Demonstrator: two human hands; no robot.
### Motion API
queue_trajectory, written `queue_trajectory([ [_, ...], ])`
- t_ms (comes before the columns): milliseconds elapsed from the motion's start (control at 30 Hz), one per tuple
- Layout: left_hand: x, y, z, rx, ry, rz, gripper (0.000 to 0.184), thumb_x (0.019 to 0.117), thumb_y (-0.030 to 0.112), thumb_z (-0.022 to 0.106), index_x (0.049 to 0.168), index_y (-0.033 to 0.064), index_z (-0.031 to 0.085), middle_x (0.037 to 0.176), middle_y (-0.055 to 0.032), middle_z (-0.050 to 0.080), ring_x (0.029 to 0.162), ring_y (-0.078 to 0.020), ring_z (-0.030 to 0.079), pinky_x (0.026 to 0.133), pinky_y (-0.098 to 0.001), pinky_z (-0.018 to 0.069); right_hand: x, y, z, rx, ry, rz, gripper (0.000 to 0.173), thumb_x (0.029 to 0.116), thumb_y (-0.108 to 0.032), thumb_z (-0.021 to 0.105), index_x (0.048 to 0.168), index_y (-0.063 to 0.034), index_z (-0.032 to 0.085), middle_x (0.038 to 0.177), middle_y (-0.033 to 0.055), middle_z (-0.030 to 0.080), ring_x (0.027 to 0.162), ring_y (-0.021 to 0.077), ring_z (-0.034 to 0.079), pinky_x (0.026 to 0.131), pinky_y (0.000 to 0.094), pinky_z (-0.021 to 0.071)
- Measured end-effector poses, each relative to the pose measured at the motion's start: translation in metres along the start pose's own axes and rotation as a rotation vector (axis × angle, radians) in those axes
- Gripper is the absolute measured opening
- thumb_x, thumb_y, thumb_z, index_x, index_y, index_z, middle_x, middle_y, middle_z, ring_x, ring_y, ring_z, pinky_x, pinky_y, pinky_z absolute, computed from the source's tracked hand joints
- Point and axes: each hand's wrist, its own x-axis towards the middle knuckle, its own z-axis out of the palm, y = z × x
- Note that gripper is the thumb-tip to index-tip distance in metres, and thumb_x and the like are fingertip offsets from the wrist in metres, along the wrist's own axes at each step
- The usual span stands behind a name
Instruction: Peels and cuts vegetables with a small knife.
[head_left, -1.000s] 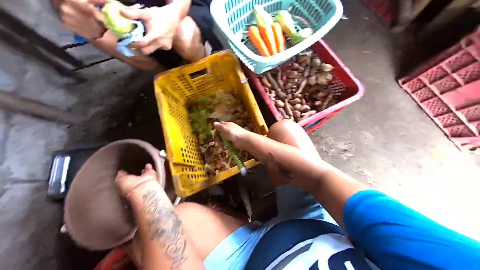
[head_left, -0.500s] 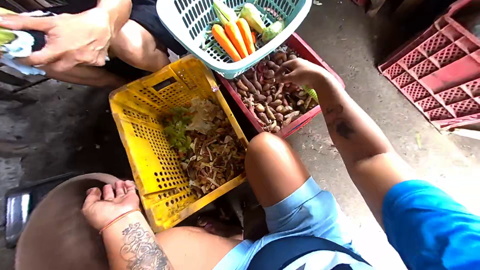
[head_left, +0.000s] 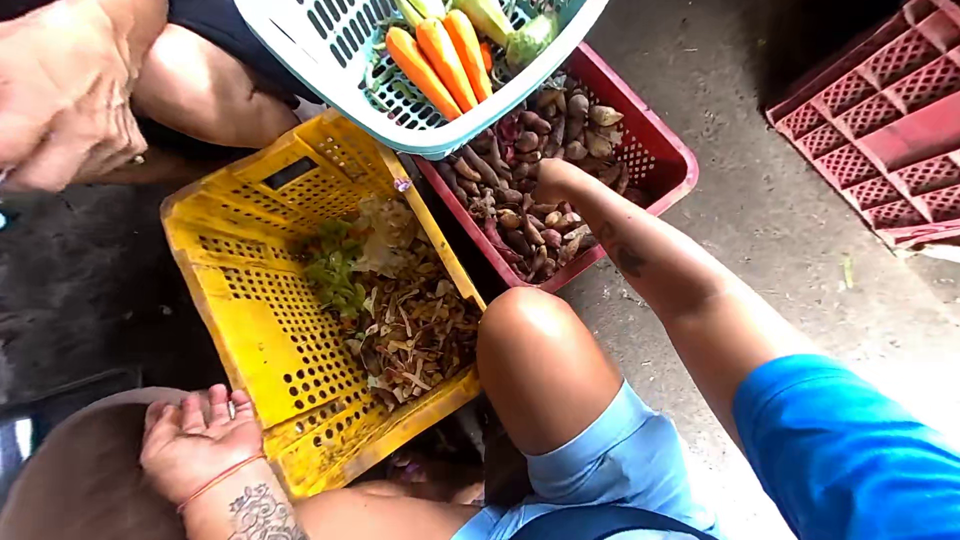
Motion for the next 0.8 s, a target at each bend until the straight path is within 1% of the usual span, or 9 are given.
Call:
queue_trajectory([
  [133, 0.0, 0.001, 0.002, 0.01, -0.02, 0.001, 0.04, 0.1116, 0.022, 0.033, 0.15, 0.0125, 0.038, 0.146, -0.0106, 0.046, 0.119, -0.0205, 0.059, 0.091, -0.0357, 0.0517, 0.014, 0.001, 0.028, 0.006, -0.079, -0.003, 0.041, 0.0898, -0.016, 0.071, 0.128, -0.0027, 0.066, 0.121, 0.0283, 0.065, 0.112, 0.0467, 0.064, 0.089, 0.0703, 0.0492],
  [200, -0.001, 0.001, 0.003, 0.014, -0.026, -0.002, 0.038, 0.1118, 0.022, 0.032, 0.148, 0.013, 0.04, 0.142, -0.0092, 0.049, 0.115, -0.0191, 0.06, 0.088, -0.0345, 0.0521, 0.016, 0.006, 0.039, 0.063, -0.115, -0.019, 0.038, 0.0933, -0.017, 0.067, 0.13, -0.0046, 0.066, 0.124, 0.028, 0.065, 0.117, 0.047, 0.061, 0.094, 0.0717, 0.0462],
  [267, 0.0, 0.0, 0.004, 0.006, -0.023, 0.0, 0.035, 0.1115, 0.022, 0.033, 0.144, 0.0132, 0.043, 0.135, -0.0081, 0.053, 0.11, -0.0186, 0.062, 0.085, -0.0345, 0.0528, 0.022, 0.014, 0.047, 0.107, -0.111, -0.042, 0.034, 0.0945, -0.02, 0.065, 0.126, -0.0083, 0.069, 0.122, 0.026, 0.067, 0.117, 0.0461, 0.062, 0.094, 0.0722, 0.0457],
  [333, -0.001, 0.0, 0.004, 0.009, -0.035, 0.002, 0.035, 0.1116, 0.021, 0.032, 0.145, 0.0128, 0.041, 0.135, -0.0083, 0.053, 0.11, -0.0184, 0.062, 0.087, -0.0348, 0.0527, 0.024, 0.016, 0.048, 0.15, -0.109, -0.051, 0.03, 0.0954, -0.02, 0.063, 0.122, -0.0086, 0.071, 0.119, 0.0245, 0.068, 0.113, 0.0444, 0.064, 0.091, 0.0706, 0.047],
  [433, -0.001, 0.0, 0.007, 0.007, -0.042, 0.011, 0.033, 0.1115, 0.021, 0.032, 0.142, 0.0129, 0.043, 0.13, -0.0067, 0.056, 0.107, -0.0172, 0.063, 0.085, -0.0349, 0.0534, 0.024, 0.018, 0.046, 0.288, -0.015, -0.059, 0.033, 0.0972, -0.018, 0.056, 0.127, -0.0118, 0.067, 0.115, 0.0211, 0.069, 0.104, 0.0398, 0.067, 0.086, 0.0652, 0.0503],
  [500, -0.001, 0.0, 0.008, 0.007, -0.045, 0.012, 0.031, 0.1118, 0.02, 0.031, 0.139, 0.0134, 0.044, 0.126, -0.0056, 0.058, 0.104, -0.0157, 0.064, 0.083, -0.0335, 0.0538, 0.024, 0.018, 0.046, 0.282, 0.072, -0.06, 0.039, 0.0964, -0.016, 0.059, 0.135, -0.0124, 0.063, 0.127, 0.0234, 0.066, 0.121, 0.0437, 0.061, 0.097, 0.0708, 0.0454],
  [600, -0.001, 0.0, 0.01, -0.002, -0.05, 0.009, 0.03, 0.112, 0.021, 0.031, 0.138, 0.0139, 0.045, 0.123, -0.0049, 0.059, 0.103, -0.0154, 0.065, 0.083, -0.0336, 0.0542, 0.023, 0.011, 0.044, 0.203, 0.196, -0.095, 0.047, 0.0916, -0.009, 0.064, 0.138, -0.0108, 0.06, 0.137, 0.0205, 0.061, 0.129, 0.0418, 0.056, 0.103, 0.0679, 0.0443],
  [700, -0.001, -0.001, 0.012, 0.005, -0.056, 0.011, 0.03, 0.1119, 0.021, 0.031, 0.137, 0.0147, 0.046, 0.121, -0.0042, 0.06, 0.101, -0.0147, 0.065, 0.081, -0.0328, 0.0541, 0.031, 0.005, 0.044, 0.171, 0.263, -0.175, 0.052, 0.092, -0.006, 0.064, 0.143, -0.0113, 0.056, 0.145, 0.0165, 0.056, 0.129, 0.0392, 0.057, 0.103, 0.0644, 0.0463],
  [800, -0.001, -0.002, 0.012, 0.012, -0.048, 0.012, 0.029, 0.1114, 0.02, 0.031, 0.135, 0.0146, 0.047, 0.121, -0.0039, 0.06, 0.101, -0.0146, 0.064, 0.082, -0.0334, 0.0535, 0.038, -0.006, 0.04, 0.168, 0.225, -0.172, 0.062, 0.0954, -0.01, 0.062, 0.154, -0.0122, 0.043, 0.148, 0.0189, 0.054, 0.13, 0.0419, 0.057, 0.102, 0.066, 0.0455],
])
